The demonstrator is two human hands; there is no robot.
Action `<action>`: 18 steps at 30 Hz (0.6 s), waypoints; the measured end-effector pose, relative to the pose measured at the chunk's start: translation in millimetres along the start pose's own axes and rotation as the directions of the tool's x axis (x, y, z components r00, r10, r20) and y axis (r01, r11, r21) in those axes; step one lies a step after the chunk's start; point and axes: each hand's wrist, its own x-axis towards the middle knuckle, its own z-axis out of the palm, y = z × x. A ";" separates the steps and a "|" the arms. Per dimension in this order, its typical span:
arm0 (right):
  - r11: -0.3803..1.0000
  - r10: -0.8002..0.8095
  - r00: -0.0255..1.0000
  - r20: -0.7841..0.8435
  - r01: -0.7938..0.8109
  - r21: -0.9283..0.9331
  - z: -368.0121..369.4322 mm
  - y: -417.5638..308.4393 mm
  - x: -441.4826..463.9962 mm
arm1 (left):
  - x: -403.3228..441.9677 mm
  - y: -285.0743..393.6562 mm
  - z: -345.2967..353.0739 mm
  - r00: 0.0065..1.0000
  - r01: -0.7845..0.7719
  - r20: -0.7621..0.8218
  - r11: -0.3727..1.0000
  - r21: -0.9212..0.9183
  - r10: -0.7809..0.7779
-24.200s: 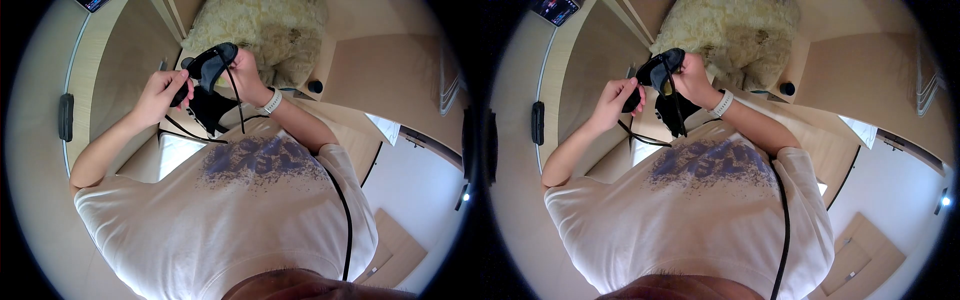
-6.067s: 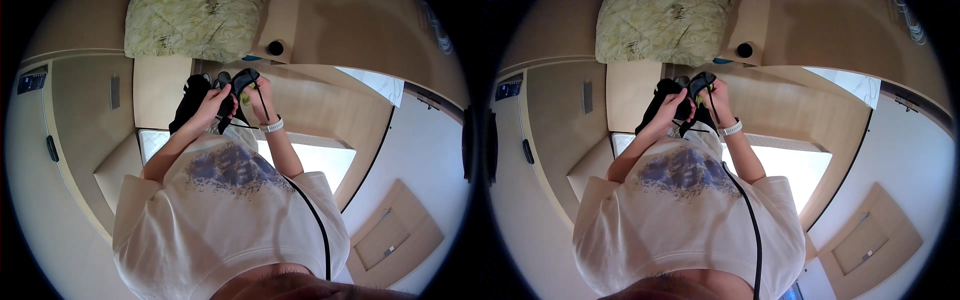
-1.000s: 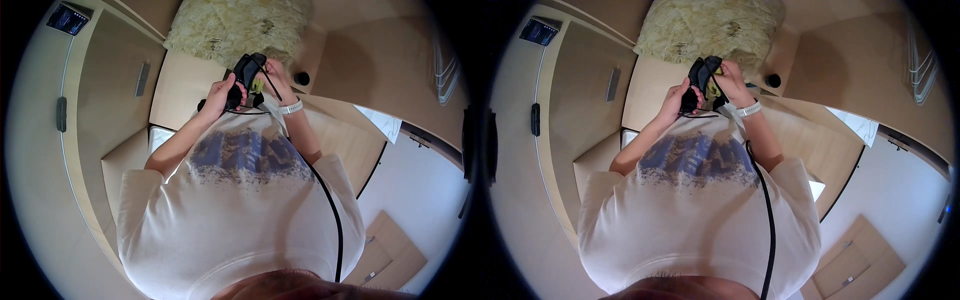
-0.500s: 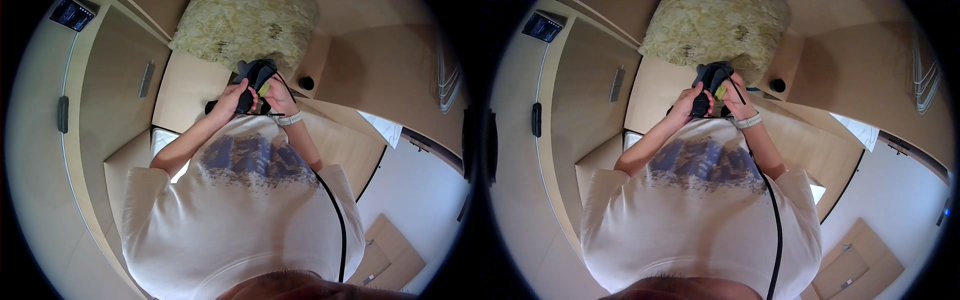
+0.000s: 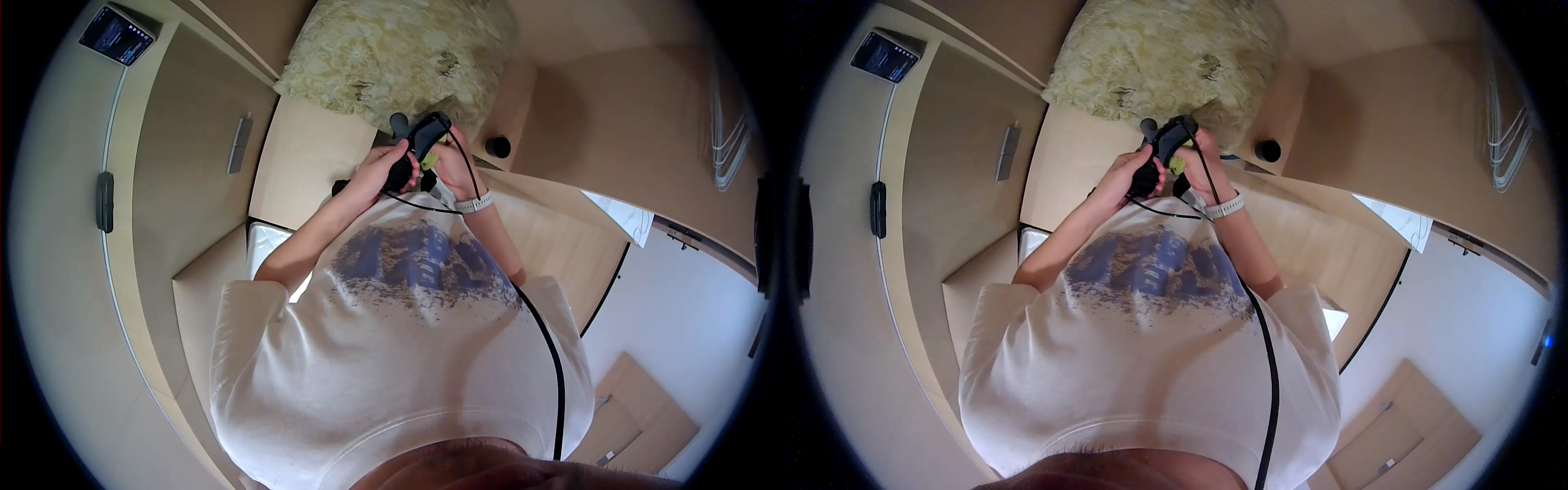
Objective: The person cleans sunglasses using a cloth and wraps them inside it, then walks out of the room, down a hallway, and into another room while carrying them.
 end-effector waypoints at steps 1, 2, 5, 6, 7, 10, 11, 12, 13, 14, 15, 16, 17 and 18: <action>0.998 0.028 1.000 -0.008 -0.028 0.054 -1.5 2.8 -0.4 | 2.0 -1.9 -1.2 1.000 0.000 -0.013 1.000 0.014 0.000; 0.992 0.058 0.998 -0.016 -0.056 0.109 -4.0 4.8 -1.2 | 3.3 -3.5 -2.2 1.000 0.003 -0.027 1.000 0.027 -0.002; 0.969 0.165 0.982 0.091 -0.178 0.170 0.8 -9.4 -1.9 | 5.0 -4.4 -3.5 1.000 -0.026 -0.011 1.000 -0.003 0.026; 0.961 0.184 0.974 0.129 -0.206 0.186 1.1 -10.2 -0.5 | 5.0 -3.9 -3.2 1.000 -0.028 -0.014 1.000 -0.006 0.028; 0.959 0.190 0.973 0.131 -0.213 0.186 2.1 -8.5 2.4 | 4.6 -2.4 -2.3 0.999 -0.017 -0.034 0.999 -0.035 0.015; 0.976 0.177 0.983 -0.056 -0.168 0.140 4.3 -1.8 6.1 | 4.3 -0.6 -2.5 0.999 -0.031 -0.046 0.998 -0.061 0.028; 0.966 0.215 0.977 0.007 -0.213 0.148 2.6 -3.9 6.7 | 4.3 0.4 -3.0 0.998 -0.056 -0.035 0.997 -0.051 0.054; 0.954 0.249 0.966 0.070 -0.257 0.155 2.9 -6.6 7.6 | 3.6 1.7 -2.4 0.998 -0.057 -0.041 0.997 -0.052 0.055; 0.952 0.253 0.965 0.074 -0.262 0.156 4.5 -7.7 8.1 | 2.5 3.1 -1.5 0.997 -0.065 -0.050 0.997 -0.047 0.062; 0.955 0.241 0.967 0.087 -0.252 0.158 6.6 -8.8 8.6 | 1.4 5.1 -0.8 0.996 -0.074 -0.058 0.996 -0.040 0.072; 0.957 0.228 0.969 0.098 -0.241 0.162 10.1 -11.3 9.4 | 0.3 7.1 -0.4 0.995 -0.075 -0.061 0.996 -0.038 0.073; 0.956 0.230 0.968 0.098 -0.243 0.166 13.6 -13.7 10.8 | -0.9 8.8 -0.2 0.994 -0.082 -0.069 0.996 -0.041 0.079; 0.974 0.192 0.978 0.079 -0.200 0.109 17.9 -16.5 13.0 | -1.9 10.4 -0.1 0.994 -0.087 -0.075 0.995 -0.042 0.084; 0.987 0.150 0.987 0.057 -0.153 0.052 25.2 -22.2 14.5 | -3.4 12.3 -0.9 0.994 -0.079 -0.073 0.996 -0.037 0.076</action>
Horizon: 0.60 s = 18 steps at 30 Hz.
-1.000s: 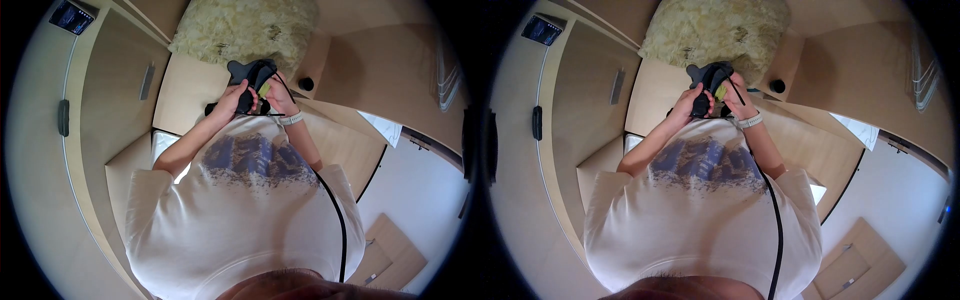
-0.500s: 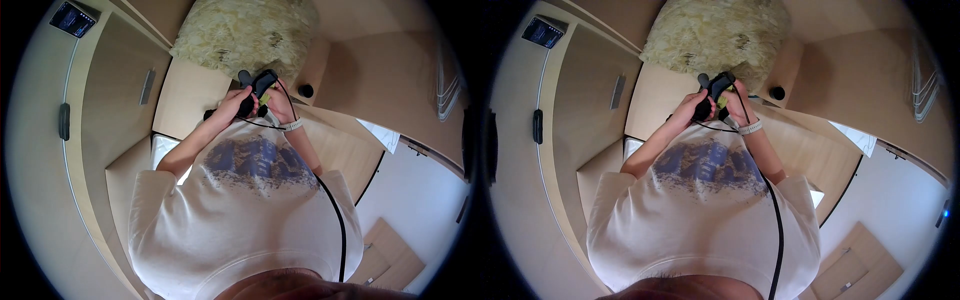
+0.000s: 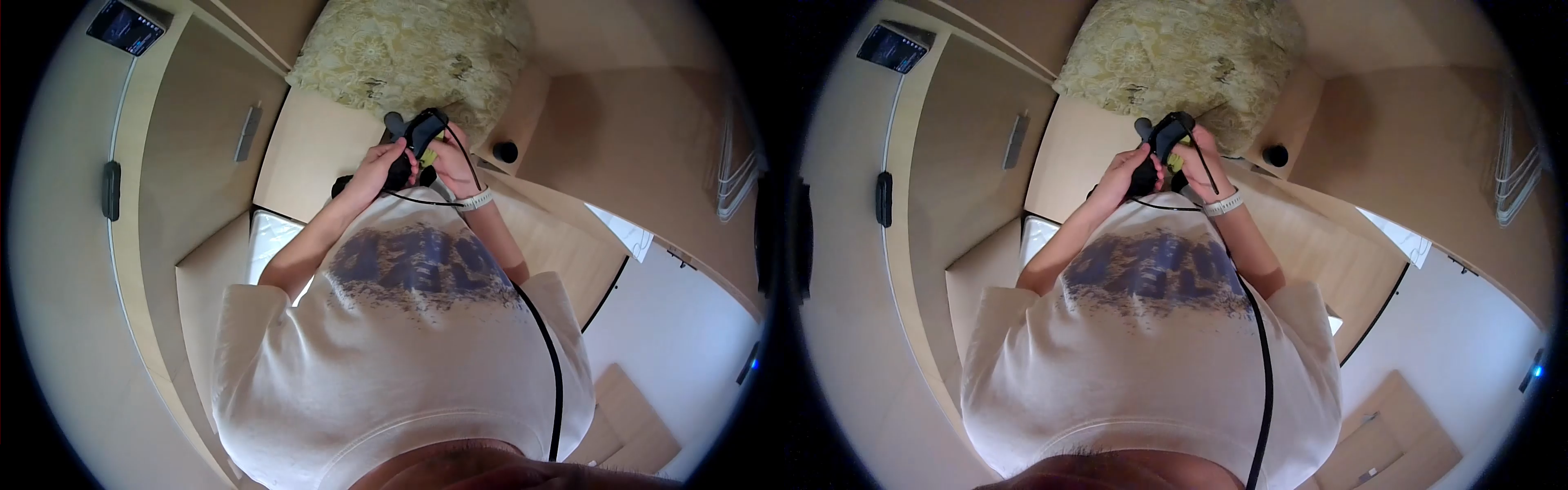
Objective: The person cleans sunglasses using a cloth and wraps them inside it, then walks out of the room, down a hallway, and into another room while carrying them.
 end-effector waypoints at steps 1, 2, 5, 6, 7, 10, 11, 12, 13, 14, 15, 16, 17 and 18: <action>0.996 -0.077 0.997 -0.010 0.077 -0.048 10.7 -8.9 -2.1 | -0.8 1.6 -0.6 1.000 0.000 -0.015 1.000 0.018 0.000; 0.996 -0.086 0.996 -0.025 0.085 -0.041 5.3 -6.2 -0.7 | -0.1 2.7 0.7 1.000 0.003 -0.027 0.999 0.038 -0.002; 0.985 -0.116 0.991 -0.065 0.106 -0.140 -5.9 2.2 -1.9 | -1.5 2.9 8.5 0.999 0.033 -0.014 0.994 0.101 -0.032; 0.983 -0.142 0.985 -0.095 0.129 -0.131 -9.1 0.9 -6.1 | -0.2 5.1 10.8 0.999 0.040 0.006 0.990 0.133 -0.041; 0.977 -0.164 0.984 -0.062 0.154 -0.150 -14.6 -2.0 -21.1 | -2.8 -1.6 20.4 0.999 0.042 0.003 0.989 0.143 -0.043; 0.947 -0.253 0.966 -0.046 0.237 -0.217 -36.7 6.6 -34.7 | 10.0 -14.0 22.8 0.987 0.153 0.008 0.967 0.203 -0.157; 0.952 -0.232 0.963 -0.139 0.196 -0.235 -40.4 12.6 -44.0 | 17.9 -22.8 18.9 0.978 0.190 0.050 0.965 0.183 -0.202; 0.957 -0.212 0.949 -0.234 0.153 -0.248 -46.1 17.7 -55.5 | 25.1 -32.8 16.1 0.964 0.232 0.088 0.958 0.169 -0.249; 0.953 -0.247 0.923 -0.294 0.177 -0.245 -55.8 24.1 -65.4 | 28.2 -31.0 25.1 0.953 0.259 0.102 0.940 0.224 -0.287; 0.966 -0.229 0.911 -0.344 0.171 -0.192 -63.0 29.9 -75.2 | 29.3 -26.8 35.0 0.939 0.278 0.118 0.916 0.288 -0.322; 0.976 -0.212 0.893 -0.397 0.172 -0.135 -68.2 31.5 -90.8 | 29.4 -28.9 45.8 0.914 0.301 0.162 0.890 0.343 -0.372; 0.968 -0.250 0.850 -0.463 0.216 -0.127 -69.2 27.0 -105.0 | 32.5 -31.3 55.7 0.896 0.278 0.214 0.868 0.411 -0.388; 0.944 -0.318 0.805 -0.500 0.319 -0.085 -66.8 20.8 -117.3 | 36.0 -31.9 65.2 0.874 0.244 0.268 0.842 0.481 -0.406; 0.904 -0.385 0.752 -0.535 0.423 -0.056 -67.9 19.9 -128.3 | 40.0 -34.5 74.3 0.836 0.244 0.305 0.807 0.538 -0.456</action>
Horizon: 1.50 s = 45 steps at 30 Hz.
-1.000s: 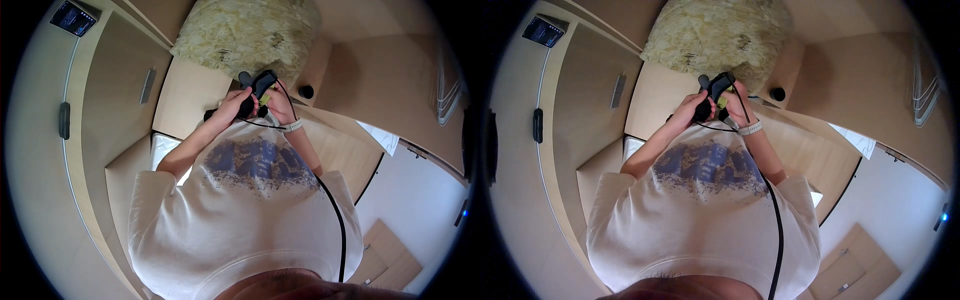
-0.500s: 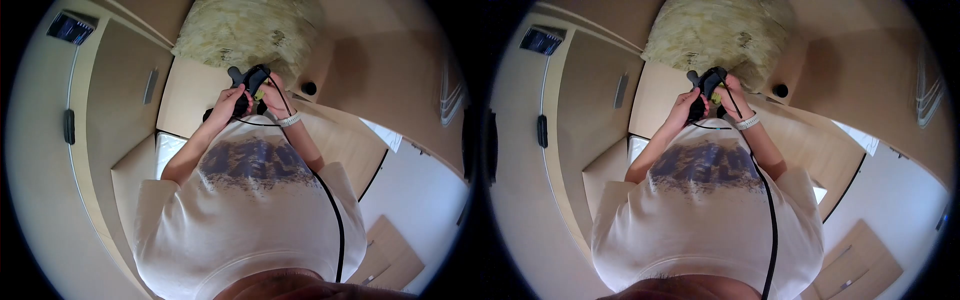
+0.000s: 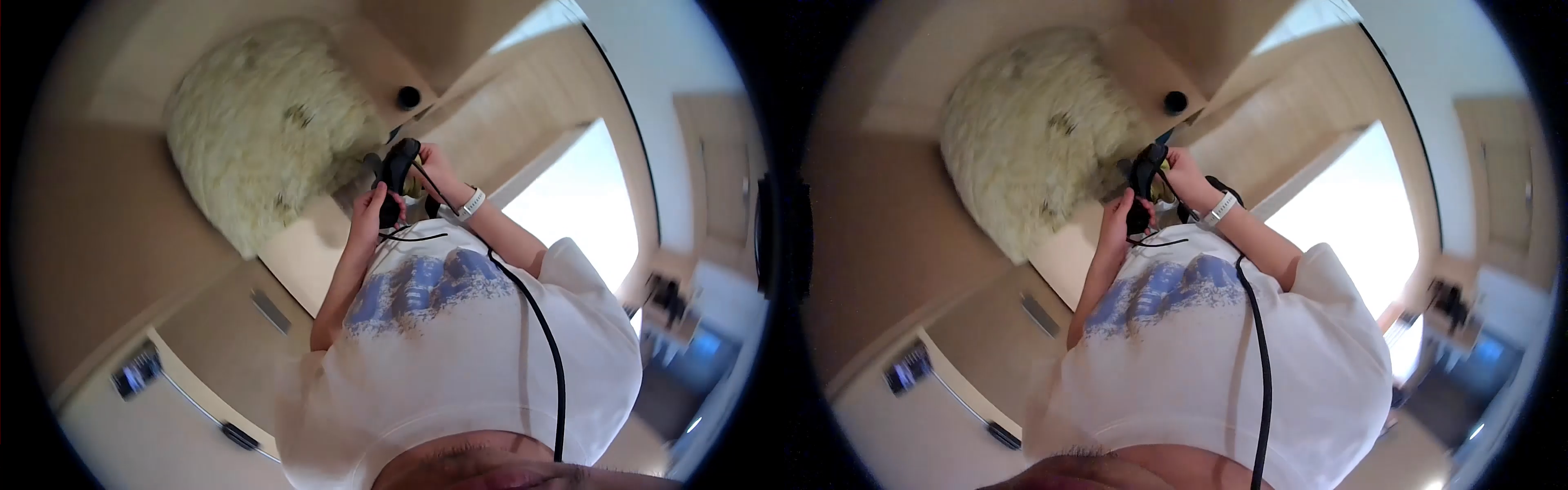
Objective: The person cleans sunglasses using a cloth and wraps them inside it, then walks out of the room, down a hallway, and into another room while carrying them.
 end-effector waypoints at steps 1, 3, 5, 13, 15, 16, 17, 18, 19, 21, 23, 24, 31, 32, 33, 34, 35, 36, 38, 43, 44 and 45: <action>0.990 -0.144 0.987 -0.075 0.142 -0.024 -9.7 0.9 -3.8 | 4.9 7.0 8.5 0.999 0.024 0.034 0.998 0.058 -0.026; 0.980 -0.197 0.973 -0.121 0.196 -0.022 -2.9 -23.9 11.6 | 19.2 37.8 11.2 0.997 -0.006 0.074 0.991 0.132 -0.004; 0.970 -0.240 0.949 -0.203 0.243 -0.009 -13.1 -51.2 -9.0 | 34.2 50.8 36.7 0.984 -0.002 0.178 0.983 0.186 -0.032; 0.913 -0.332 0.917 -0.221 0.253 -0.321 -54.0 -62.3 -11.5 | 84.4 58.0 46.6 0.933 0.022 0.344 0.970 0.243 -0.107; 0.911 -0.336 0.845 -0.416 0.179 -0.372 -49.6 -53.6 -26.4 | 89.8 54.4 45.7 0.890 0.044 0.416 0.944 0.326 -0.185; 0.956 -0.246 0.841 -0.482 0.131 -0.261 -51.3 -50.5 -30.1 | 101.1 42.0 41.4 0.870 0.060 0.440 0.934 0.351 -0.221; 0.952 -0.305 0.847 -0.436 0.263 -0.155 -64.8 -26.1 -24.4 | 108.9 36.8 44.6 0.860 0.105 0.433 0.923 0.370 -0.271; 0.959 -0.285 0.843 -0.457 0.249 -0.138 -75.3 -20.3 -26.0 | 121.3 33.5 54.4 0.848 0.153 0.419 0.907 0.392 -0.324; 0.950 -0.313 0.817 -0.484 0.262 -0.172 -91.0 -1.7 -21.7 | 131.9 29.0 63.8 0.848 0.194 0.391 0.896 0.400 -0.358; 0.969 -0.245 0.850 -0.467 0.227 -0.096 -108.0 -23.2 -25.9 | 160.5 17.0 76.7 0.815 0.280 0.378 0.870 0.407 -0.439; 0.972 -0.231 0.851 -0.471 0.225 -0.069 -124.2 -33.1 -29.1 | 175.8 14.8 94.0 0.809 0.304 0.365 0.859 0.411 -0.461; 0.972 -0.213 0.855 -0.474 0.234 -0.015 -180.5 -67.2 -49.3 | 199.0 6.7 158.9 0.798 0.351 0.312 0.819 0.455 -0.515; 0.965 -0.260 0.777 -0.573 0.193 -0.176 -305.8 -109.2 -20.5 | 297.3 -13.3 252.7 0.807 0.342 0.327 0.841 0.419 -0.491; 0.971 -0.238 0.781 -0.578 0.180 -0.157 -321.0 -109.7 -11.8 | 312.9 -8.0 262.6 0.798 0.357 0.331 0.837 0.415 -0.504; 0.971 -0.212 0.787 -0.579 0.237 -0.033 -333.7 -126.9 -2.9 | 332.1 -2.4 276.0 0.788 0.404 0.297 0.817 0.411 -0.539; 0.953 -0.194 0.794 -0.576 0.293 0.083 -353.0 -146.5 8.6 | 354.8 3.8 292.8 0.793 0.382 0.306 0.821 0.424 -0.527; 0.934 -0.288 0.766 -0.575 0.356 0.007 -368.7 -157.9 21.7 | 382.1 3.8 299.8 0.792 0.353 0.335 0.831 0.429 -0.510; 0.938 -0.275 0.768 -0.579 0.346 0.014 -387.9 -161.0 30.2 | 408.4 6.2 310.2 0.791 0.322 0.366 0.843 0.432 -0.490; 0.916 -0.395 0.734 -0.552 0.269 -0.298 -436.9 -179.9 57.6 | 459.6 15.5 335.9 0.781 0.322 0.391 0.851 0.415 -0.486; 0.975 -0.181 0.807 -0.562 0.220 0.002 -561.4 -292.6 142.3 | 594.6 55.1 424.9 0.745 0.287 0.488 0.879 0.381 -0.455; 0.972 -0.202 0.805 -0.558 0.233 -0.016 -590.7 -309.8 157.3 | 628.7 70.6 451.4 0.729 0.201 0.552 0.897 0.393 -0.405; 0.940 -0.336 0.695 -0.636 0.294 -0.175 -635.3 -322.4 181.4 | 653.1 105.9 489.8 0.703 0.343 0.511 0.865 0.367 -0.495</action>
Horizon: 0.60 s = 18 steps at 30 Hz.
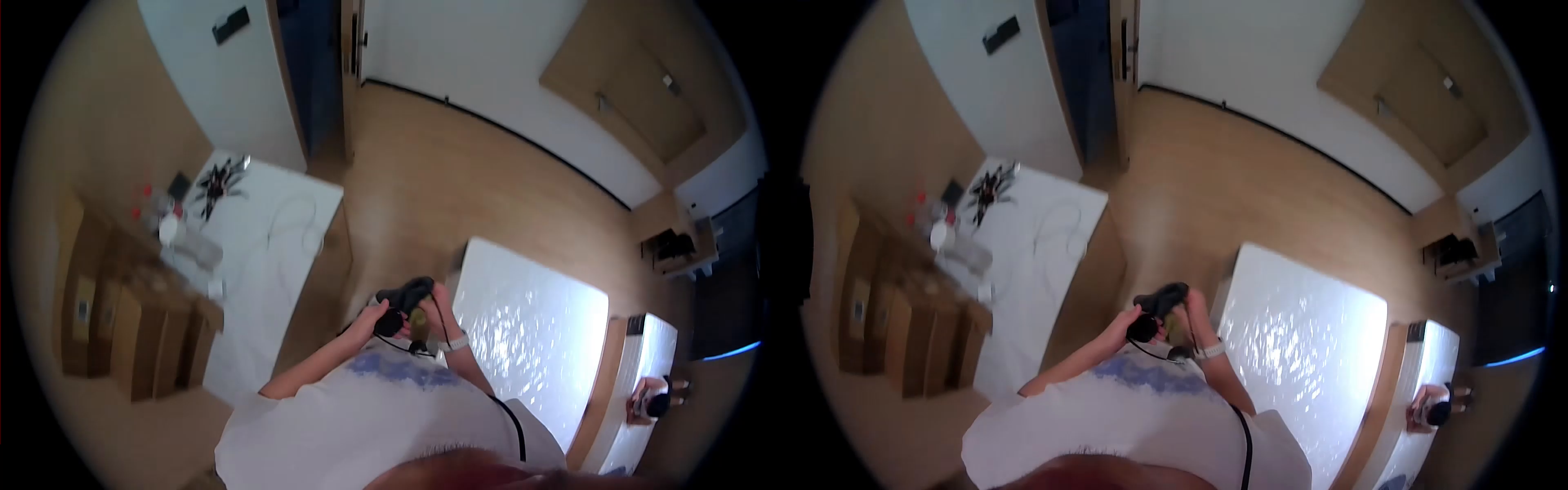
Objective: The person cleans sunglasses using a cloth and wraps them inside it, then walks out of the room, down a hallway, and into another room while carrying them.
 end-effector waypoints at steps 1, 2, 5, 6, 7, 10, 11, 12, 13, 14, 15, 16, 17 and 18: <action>0.991 -0.113 0.985 -0.130 0.103 -0.084 -23.0 12.9 29.5 | 27.7 37.8 -6.1 1.000 -0.007 0.009 1.000 0.000 0.007; 0.905 -0.231 0.970 -0.070 0.188 -0.382 -66.4 38.0 57.2 | 50.0 74.8 -16.9 0.996 -0.074 -0.041 0.978 0.195 0.083; 0.897 0.016 0.989 -0.149 0.051 0.438 -100.2 -7.3 145.7 | 142.9 204.0 -79.1 0.958 -0.184 -0.053 0.743 0.643 0.283; 0.869 0.030 0.989 -0.144 0.045 0.493 -115.0 -4.1 173.5 | 171.1 257.0 -93.8 0.922 -0.209 -0.072 0.647 0.734 0.380; 0.840 0.040 0.990 -0.133 0.039 0.541 -140.8 4.3 191.7 | 211.0 294.5 -116.9 0.886 -0.303 -0.022 0.614 0.729 0.463; 0.755 0.118 0.990 -0.078 -0.039 0.654 -162.3 19.0 272.6 | 328.4 434.0 -172.7 0.651 -0.445 0.002 0.380 0.811 0.759; 0.670 0.194 0.981 -0.018 -0.119 0.733 -163.2 18.3 298.3 | 366.1 477.7 -189.2 0.596 -0.471 -0.018 0.368 0.802 0.803; 0.507 0.343 0.939 0.022 -0.204 0.837 -157.0 14.6 329.2 | 407.9 521.3 -211.4 0.539 -0.485 -0.022 0.331 0.809 0.842; 0.598 0.134 0.984 0.113 -0.171 0.783 -165.8 35.4 370.0 | 449.0 562.9 -235.3 0.495 -0.480 -0.063 0.333 0.812 0.867; 0.597 0.165 0.983 0.085 -0.168 0.784 -172.2 47.8 404.6 | 492.2 603.4 -262.9 0.450 -0.485 -0.057 0.297 0.823 0.891; 0.595 0.196 0.979 0.062 -0.169 0.786 -178.3 57.0 448.8 | 528.1 646.8 -281.6 0.417 -0.390 -0.082 0.259 0.884 0.905; 0.625 0.181 0.979 0.097 -0.191 0.757 -182.1 51.0 489.4 | 560.4 691.8 -290.2 0.323 -0.255 -0.080 0.169 0.952 0.943; 0.619 0.204 0.972 0.119 -0.222 0.754 -183.6 47.3 513.6 | 587.9 726.0 -297.5 0.234 -0.097 -0.073 0.098 0.990 0.970; 0.646 0.240 0.968 0.069 -0.213 0.733 -186.2 42.1 568.7 | 616.7 760.9 -309.8 0.264 -0.065 -0.148 0.170 0.983 0.953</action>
